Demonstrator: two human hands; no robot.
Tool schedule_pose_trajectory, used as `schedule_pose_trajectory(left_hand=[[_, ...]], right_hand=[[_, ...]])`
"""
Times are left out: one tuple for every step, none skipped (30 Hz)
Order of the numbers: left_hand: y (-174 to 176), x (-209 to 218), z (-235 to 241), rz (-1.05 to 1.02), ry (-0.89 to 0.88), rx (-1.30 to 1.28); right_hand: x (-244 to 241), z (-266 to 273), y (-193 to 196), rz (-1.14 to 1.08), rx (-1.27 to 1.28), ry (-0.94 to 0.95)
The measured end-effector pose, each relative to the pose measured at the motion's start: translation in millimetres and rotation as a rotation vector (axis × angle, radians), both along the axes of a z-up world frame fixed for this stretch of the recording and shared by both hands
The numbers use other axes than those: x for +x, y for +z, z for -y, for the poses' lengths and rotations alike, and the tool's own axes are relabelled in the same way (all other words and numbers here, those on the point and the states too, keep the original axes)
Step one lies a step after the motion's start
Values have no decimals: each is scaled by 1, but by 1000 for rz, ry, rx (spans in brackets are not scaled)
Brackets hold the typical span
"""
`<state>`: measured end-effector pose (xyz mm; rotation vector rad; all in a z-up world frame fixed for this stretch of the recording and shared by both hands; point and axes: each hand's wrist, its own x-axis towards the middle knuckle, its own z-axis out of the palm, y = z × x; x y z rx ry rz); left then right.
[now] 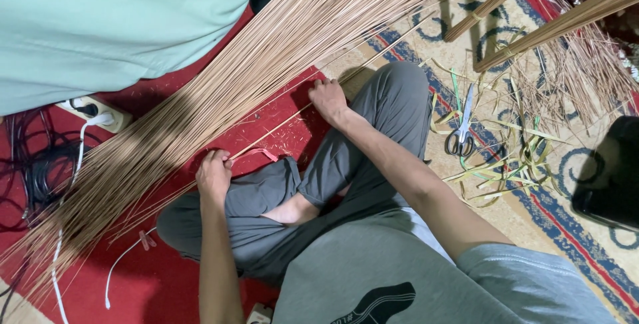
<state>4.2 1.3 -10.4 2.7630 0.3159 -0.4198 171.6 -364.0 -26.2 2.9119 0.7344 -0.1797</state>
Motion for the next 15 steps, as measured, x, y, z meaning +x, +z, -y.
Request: schedule_pose_trajectory(left_hand=[[1, 0, 1, 1, 3, 1], [3, 1, 2, -24, 5, 4], [4, 1, 2, -49, 7, 6], [7, 2, 3, -49, 10, 6], [10, 3, 4, -62, 3, 8], [13, 4, 4, -76, -3, 9], [16, 4, 5, -76, 2, 9], [18, 5, 6, -88, 1, 2], [21, 4, 7, -101, 1, -5], [20, 6, 6, -100, 7, -5], [18, 5, 5, -96, -3, -20], [17, 5, 4, -93, -12, -34], [14, 4, 2, -94, -5, -33], [11, 3, 1, -83, -16, -43], [7, 3, 0, -71, -28, -52]], right_hand=[[1, 0, -1, 1, 1, 3], [2, 0, -2, -5, 3, 4], [3, 0, -3, -12, 5, 6], [3, 0, -3, -12, 5, 10], [3, 0, -3, -18, 1, 9], [3, -1, -3, -25, -3, 8], [3, -1, 0, -24, -3, 13], [2, -2, 3, -33, -11, 7], [1, -2, 6, -42, -20, 3], [3, -2, 6, -42, -21, 9], [3, -2, 6, -43, -33, 17], [3, -2, 6, -44, -44, 25], [3, -2, 4, -45, -44, 32], [3, -2, 2, -43, -44, 29], [3, -2, 1, -39, -45, 25]])
